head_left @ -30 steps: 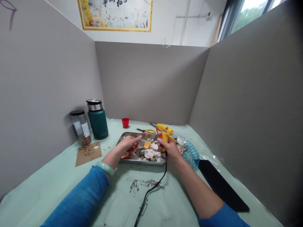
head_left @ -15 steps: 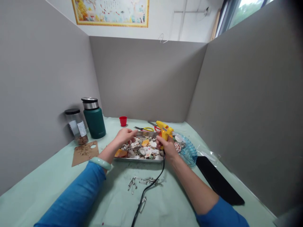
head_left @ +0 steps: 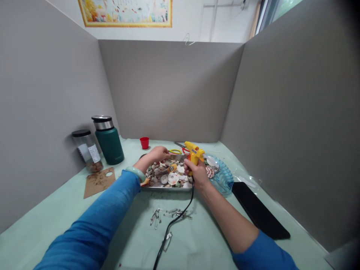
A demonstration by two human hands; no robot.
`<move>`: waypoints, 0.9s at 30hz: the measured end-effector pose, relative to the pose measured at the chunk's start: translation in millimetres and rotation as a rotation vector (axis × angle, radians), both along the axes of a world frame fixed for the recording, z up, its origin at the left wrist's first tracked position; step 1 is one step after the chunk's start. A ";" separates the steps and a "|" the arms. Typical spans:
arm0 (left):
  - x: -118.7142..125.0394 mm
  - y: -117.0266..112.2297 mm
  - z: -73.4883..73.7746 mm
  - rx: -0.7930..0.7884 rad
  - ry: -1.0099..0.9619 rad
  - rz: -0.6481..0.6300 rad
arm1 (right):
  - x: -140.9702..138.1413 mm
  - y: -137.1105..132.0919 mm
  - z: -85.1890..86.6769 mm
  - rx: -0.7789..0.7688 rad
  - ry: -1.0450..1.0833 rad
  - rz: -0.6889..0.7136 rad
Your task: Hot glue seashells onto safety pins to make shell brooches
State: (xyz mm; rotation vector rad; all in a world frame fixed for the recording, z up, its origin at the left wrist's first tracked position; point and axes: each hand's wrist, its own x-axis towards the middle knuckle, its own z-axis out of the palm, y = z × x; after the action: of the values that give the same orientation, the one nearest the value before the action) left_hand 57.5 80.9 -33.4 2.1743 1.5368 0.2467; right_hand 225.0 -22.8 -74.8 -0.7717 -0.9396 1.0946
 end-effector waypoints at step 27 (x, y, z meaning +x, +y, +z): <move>-23.7 -27.0 -4.3 -0.411 -0.708 0.030 | -0.1 2.1 -3.0 -0.008 -0.060 0.004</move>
State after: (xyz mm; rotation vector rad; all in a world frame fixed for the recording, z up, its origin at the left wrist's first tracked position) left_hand 33.8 53.9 -37.7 1.5083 1.0898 0.5801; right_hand 224.9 -20.7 -77.9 -0.8134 -0.9881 1.0850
